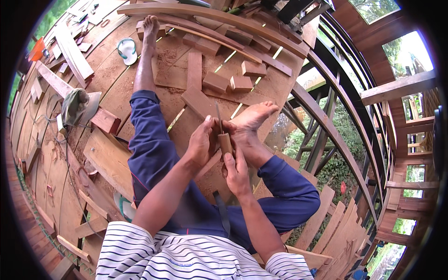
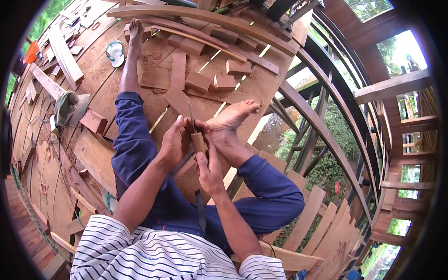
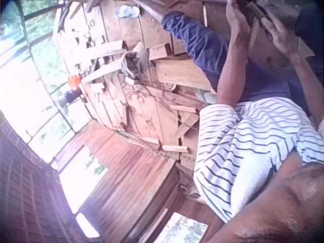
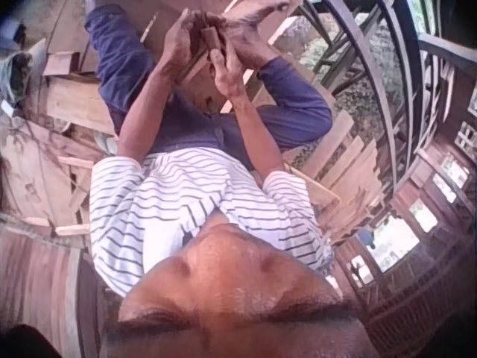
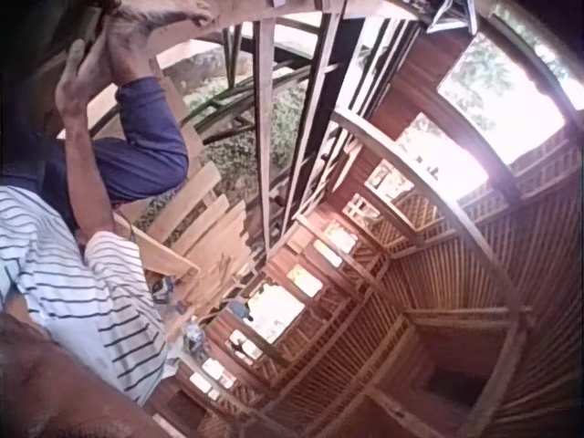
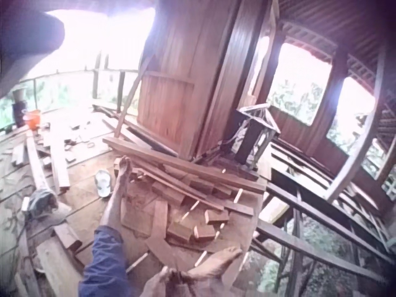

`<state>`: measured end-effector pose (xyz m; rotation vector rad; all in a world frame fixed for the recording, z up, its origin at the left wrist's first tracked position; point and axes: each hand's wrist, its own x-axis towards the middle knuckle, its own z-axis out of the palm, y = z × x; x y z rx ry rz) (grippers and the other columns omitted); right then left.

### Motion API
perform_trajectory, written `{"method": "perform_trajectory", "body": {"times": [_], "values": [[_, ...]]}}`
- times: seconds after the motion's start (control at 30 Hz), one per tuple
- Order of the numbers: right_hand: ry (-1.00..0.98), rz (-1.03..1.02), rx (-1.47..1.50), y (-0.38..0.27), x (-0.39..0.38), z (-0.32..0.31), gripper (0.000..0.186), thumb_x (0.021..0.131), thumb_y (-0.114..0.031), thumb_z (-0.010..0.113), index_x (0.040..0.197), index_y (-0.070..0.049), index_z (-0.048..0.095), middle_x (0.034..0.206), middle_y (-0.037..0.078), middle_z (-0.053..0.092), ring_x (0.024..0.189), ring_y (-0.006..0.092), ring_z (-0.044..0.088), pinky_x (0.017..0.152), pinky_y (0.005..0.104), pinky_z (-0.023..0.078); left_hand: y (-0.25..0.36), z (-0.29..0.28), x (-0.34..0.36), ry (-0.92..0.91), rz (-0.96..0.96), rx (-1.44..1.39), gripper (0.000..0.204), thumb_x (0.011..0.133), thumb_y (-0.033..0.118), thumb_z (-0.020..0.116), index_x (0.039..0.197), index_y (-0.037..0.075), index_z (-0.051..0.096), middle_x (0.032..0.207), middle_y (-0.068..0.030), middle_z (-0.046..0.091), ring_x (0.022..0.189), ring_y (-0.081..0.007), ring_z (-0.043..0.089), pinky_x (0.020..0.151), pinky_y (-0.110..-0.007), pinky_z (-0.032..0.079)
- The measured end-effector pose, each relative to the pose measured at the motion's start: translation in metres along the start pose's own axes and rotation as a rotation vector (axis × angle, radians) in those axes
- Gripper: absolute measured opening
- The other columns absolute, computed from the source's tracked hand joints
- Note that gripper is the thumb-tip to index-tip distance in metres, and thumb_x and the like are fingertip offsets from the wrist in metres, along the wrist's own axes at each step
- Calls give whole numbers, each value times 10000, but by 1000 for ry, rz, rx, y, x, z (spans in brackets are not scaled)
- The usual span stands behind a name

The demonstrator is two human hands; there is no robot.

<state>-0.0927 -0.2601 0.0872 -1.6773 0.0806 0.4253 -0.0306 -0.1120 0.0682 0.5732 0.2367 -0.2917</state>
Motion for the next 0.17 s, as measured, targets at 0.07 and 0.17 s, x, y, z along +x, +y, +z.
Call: {"method": "perform_trajectory", "body": {"times": [0.07, 0.17], "values": [[22, -214, -170, 9, -6, -6, 608, 1107, -313, 485, 1587, 28, 332, 1484, 254, 545, 1399, 343, 528, 1142, 387, 411, -2, -3, -2, -33, 36, 110, 623, 1123, 499, 257, 1104, -5, 623, 1150, -206, 694, 1096, -308, 635, 1027, -441, 485], [-28, -245, -223, 11, -17, -12, 626, 1097, -309, 531, 1591, 20, 331, 1546, 228, 494, 1457, 337, 463, 1202, 394, 341, 13, -12, -5, -20, -39, 64, 663, 1119, 518, 283, 1179, -44, 631, 1198, -187, 701, 1158, -288, 631, 1066, -441, 458]]}}
